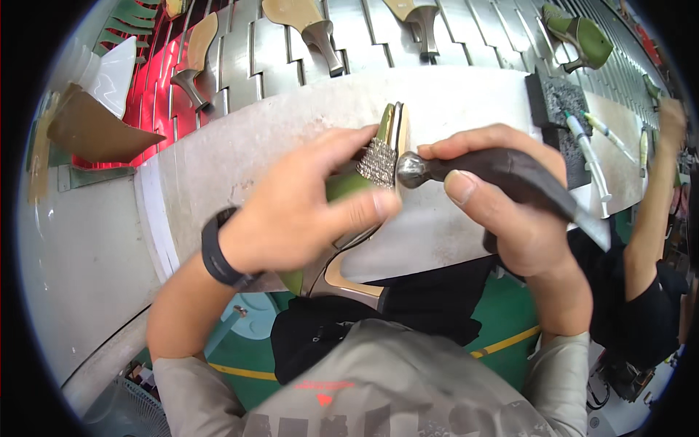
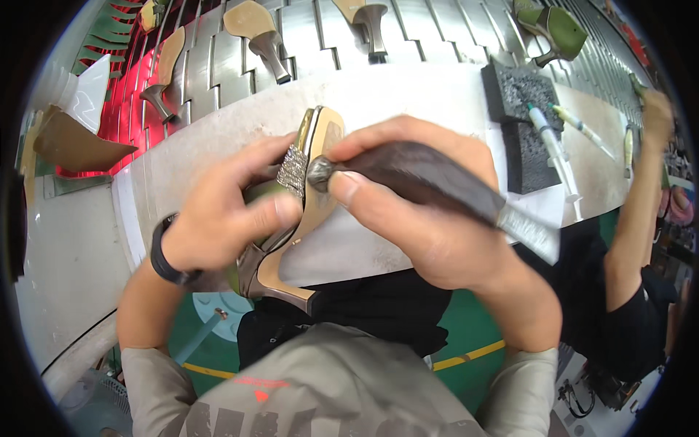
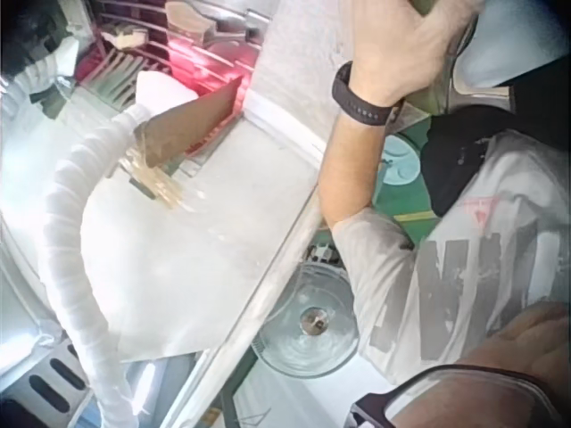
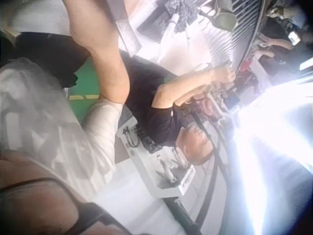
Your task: The person attaches soles and heels onto lasted shoe uppers by hand, hammers along the edges using a hammer, and places the assembled shoes onto a conveyor.
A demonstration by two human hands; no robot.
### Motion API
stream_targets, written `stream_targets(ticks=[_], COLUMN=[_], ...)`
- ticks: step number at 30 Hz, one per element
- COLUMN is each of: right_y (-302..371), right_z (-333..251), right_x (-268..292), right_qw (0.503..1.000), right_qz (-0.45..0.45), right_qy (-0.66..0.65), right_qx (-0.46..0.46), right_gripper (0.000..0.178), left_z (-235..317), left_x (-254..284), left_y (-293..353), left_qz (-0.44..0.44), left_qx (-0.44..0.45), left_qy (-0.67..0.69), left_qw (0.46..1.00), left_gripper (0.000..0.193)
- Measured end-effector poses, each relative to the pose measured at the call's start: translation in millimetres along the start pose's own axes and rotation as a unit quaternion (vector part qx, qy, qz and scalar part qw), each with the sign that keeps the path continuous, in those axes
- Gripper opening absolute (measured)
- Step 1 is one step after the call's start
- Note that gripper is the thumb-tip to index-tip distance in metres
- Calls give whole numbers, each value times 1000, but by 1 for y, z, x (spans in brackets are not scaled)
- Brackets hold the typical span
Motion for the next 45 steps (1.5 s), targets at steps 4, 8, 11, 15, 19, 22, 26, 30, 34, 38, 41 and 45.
stream_targets(ticks=[4,8,11,15,19,22,26,30,34,38,41,45], right_y=[12,3,-9,-16,-33,-49,-30,-5,0,7,14,22], right_z=[-3,-10,-15,-8,-5,-4,-13,-24,-34,-47,-47,-46], right_x=[6,-8,-7,-4,11,18,7,-7,-16,-33,-41,-46], right_qw=[992,996,993,993,997,997,994,986,965,913,897,900], right_qz=[81,-15,-38,-21,30,27,-48,-73,-112,-149,-144,-121], right_qy=[-64,37,40,43,74,69,101,142,232,329,357,357], right_qx=[76,-76,-108,-109,17,1,9,-53,49,188,217,218], right_gripper=[26,36,33,32,30,32,34,37,36,32,31,30], left_z=[28,25,22,24,24,24,24,22,21,20,20,18], left_x=[-20,-17,-16,-18,-22,-21,-23,-23,-23,-23,-24,-24], left_y=[12,13,12,11,12,14,16,21,20,21,22,22], left_qz=[62,75,70,77,83,91,98,113,111,105,104,114], left_qx=[-130,-128,-117,-116,-131,-149,-166,-167,-155,-143,-144,-155], left_qy=[-278,-262,-264,-260,-266,-268,-268,-270,-261,-261,-267,-272], left_qw=[950,954,955,955,951,947,944,942,946,949,947,943], left_gripper=[111,111,109,108,107,105,103,102,101,99,98,97])
Point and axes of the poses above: each hand's wrist, its own y-axis away from the middle knuckle, its own x-axis out of the back of the hand, z = x × y, the point moved 7 cm from there along -y, towards the middle knuckle, and after that the axes turned 6 degrees about -z, right-handed, at the moved point
